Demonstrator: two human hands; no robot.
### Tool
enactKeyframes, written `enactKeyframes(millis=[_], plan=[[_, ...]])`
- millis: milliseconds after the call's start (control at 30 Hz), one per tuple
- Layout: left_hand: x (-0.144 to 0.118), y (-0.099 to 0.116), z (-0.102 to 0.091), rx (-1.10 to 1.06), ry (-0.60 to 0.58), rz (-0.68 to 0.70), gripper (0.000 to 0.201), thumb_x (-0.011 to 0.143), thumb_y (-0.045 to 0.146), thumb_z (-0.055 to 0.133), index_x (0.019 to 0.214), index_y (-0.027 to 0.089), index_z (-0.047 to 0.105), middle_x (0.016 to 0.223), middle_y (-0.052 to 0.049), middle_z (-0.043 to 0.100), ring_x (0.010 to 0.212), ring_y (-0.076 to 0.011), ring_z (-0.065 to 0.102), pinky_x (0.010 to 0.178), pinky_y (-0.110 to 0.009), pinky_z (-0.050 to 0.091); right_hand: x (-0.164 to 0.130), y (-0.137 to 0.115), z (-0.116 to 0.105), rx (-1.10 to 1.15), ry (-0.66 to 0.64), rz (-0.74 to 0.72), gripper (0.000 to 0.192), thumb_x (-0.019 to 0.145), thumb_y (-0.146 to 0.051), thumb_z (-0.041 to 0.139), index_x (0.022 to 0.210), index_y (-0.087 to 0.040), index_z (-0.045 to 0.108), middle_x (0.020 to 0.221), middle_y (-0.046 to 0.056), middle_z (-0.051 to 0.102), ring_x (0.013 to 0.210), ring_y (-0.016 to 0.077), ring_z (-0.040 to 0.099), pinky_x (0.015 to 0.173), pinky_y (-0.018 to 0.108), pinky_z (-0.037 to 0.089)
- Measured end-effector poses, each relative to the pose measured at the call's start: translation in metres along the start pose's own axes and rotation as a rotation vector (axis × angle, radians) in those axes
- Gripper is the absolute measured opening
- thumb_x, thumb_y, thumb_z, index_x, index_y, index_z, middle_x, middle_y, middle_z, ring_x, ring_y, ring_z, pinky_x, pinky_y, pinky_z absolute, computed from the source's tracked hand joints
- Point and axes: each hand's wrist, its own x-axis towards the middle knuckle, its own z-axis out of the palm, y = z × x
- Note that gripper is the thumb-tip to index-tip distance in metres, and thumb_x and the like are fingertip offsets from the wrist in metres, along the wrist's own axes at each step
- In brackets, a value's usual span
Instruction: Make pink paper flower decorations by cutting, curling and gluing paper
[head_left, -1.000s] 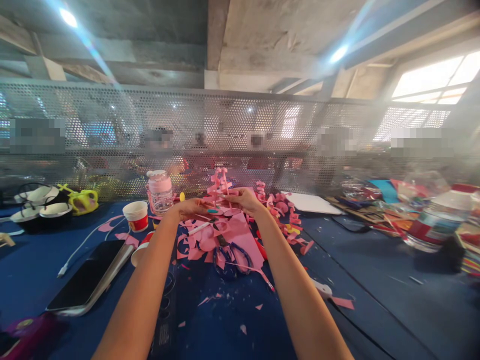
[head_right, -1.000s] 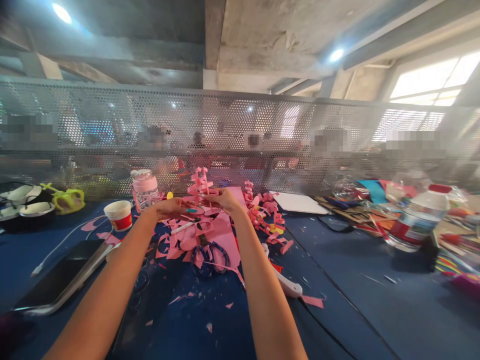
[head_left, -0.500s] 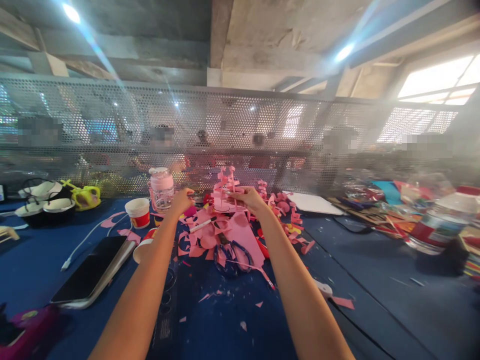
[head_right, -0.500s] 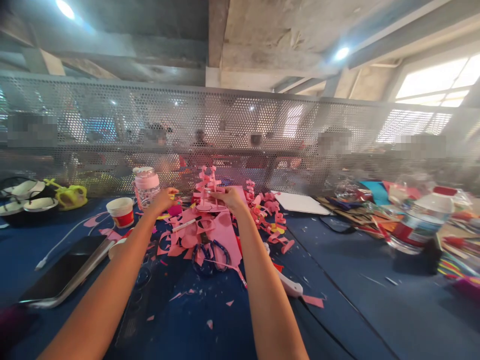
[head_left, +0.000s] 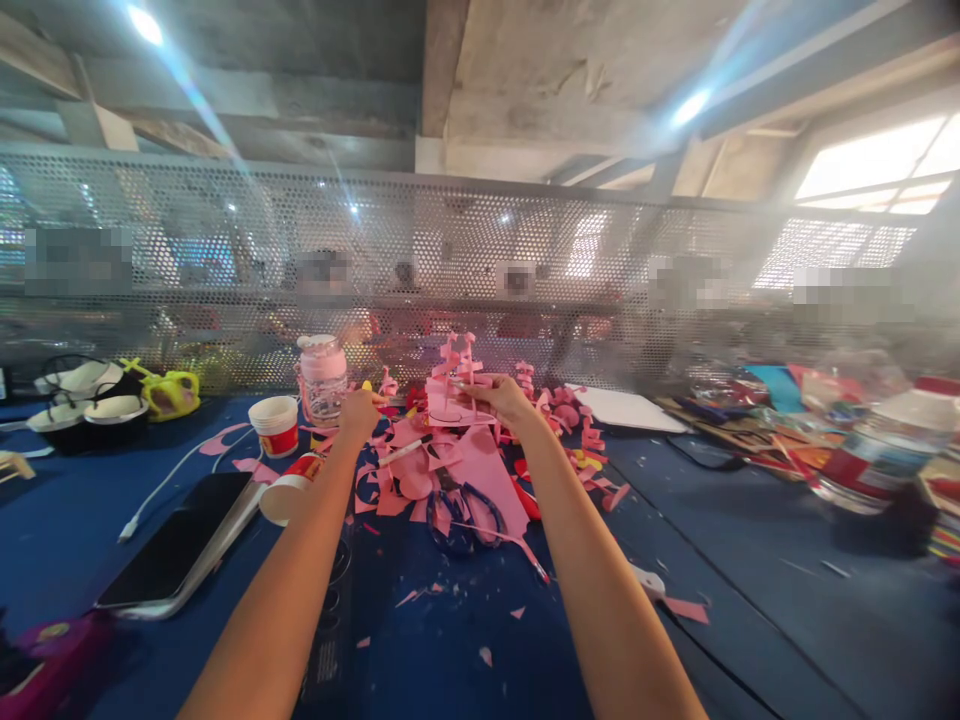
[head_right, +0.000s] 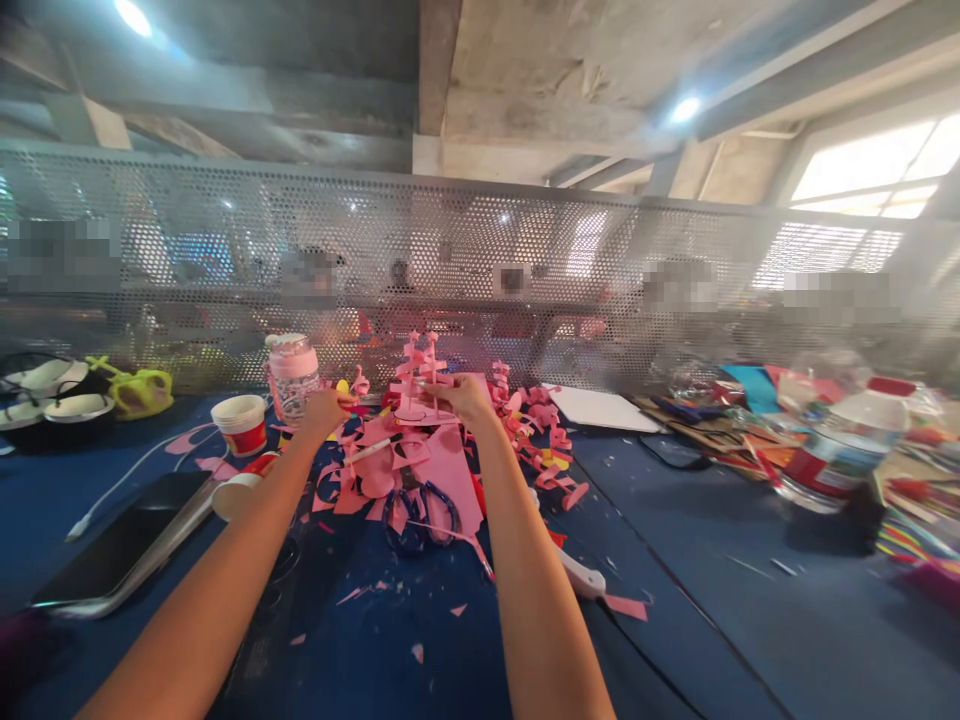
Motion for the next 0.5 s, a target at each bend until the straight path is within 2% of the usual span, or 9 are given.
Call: enactKeyframes(millis=[133,200,367,500], plan=[[0.004,0.009,-0.008,-0.058,0.115,0.142,0.021,0.085,0.023,0.055,0.103,0.017,0.063,0.103,-0.006,0.066,0.092,-0.0171,0.062,0.083,-0.034,0.049,-0.001,-0.001,0.002,0.005,0.014,0.003,0.014,0.059,-0.011,0.077,0.070,-0.012,0.068,0.065,0.003,0.071,0.064,0.0160,0.069,0.072,0.029,0.058],[0.002,0.016,-0.009,-0.079,0.183,0.216,0.024,0.083,0.016,0.055,0.102,0.021,0.067,0.101,-0.005,0.069,0.094,-0.0172,0.063,0.085,-0.029,0.048,-0.001,0.000,0.002,0.011,0.025,0.003,0.014,0.060,-0.011,0.077,0.071,-0.012,0.068,0.065,0.003,0.071,0.064,0.0165,0.069,0.072,0.029,0.058],[-0.009,0.030,-0.001,-0.108,0.303,0.383,0.036,0.082,0.008,0.050,0.107,0.028,0.066,0.108,0.000,0.068,0.100,-0.0160,0.062,0.086,-0.028,0.048,0.003,0.003,-0.001,0.037,0.076,-0.002,0.013,0.060,-0.011,0.077,0.068,-0.013,0.067,0.064,0.001,0.071,0.063,0.0169,0.069,0.071,0.029,0.058],[-0.013,0.036,0.003,-0.111,0.363,0.448,0.040,0.080,0.005,0.049,0.106,0.030,0.066,0.114,0.000,0.065,0.103,-0.0163,0.061,0.088,-0.029,0.048,0.006,0.005,-0.005,0.058,0.116,-0.013,0.013,0.060,-0.010,0.076,0.068,-0.013,0.066,0.064,0.001,0.071,0.067,0.0177,0.070,0.071,0.029,0.058]])
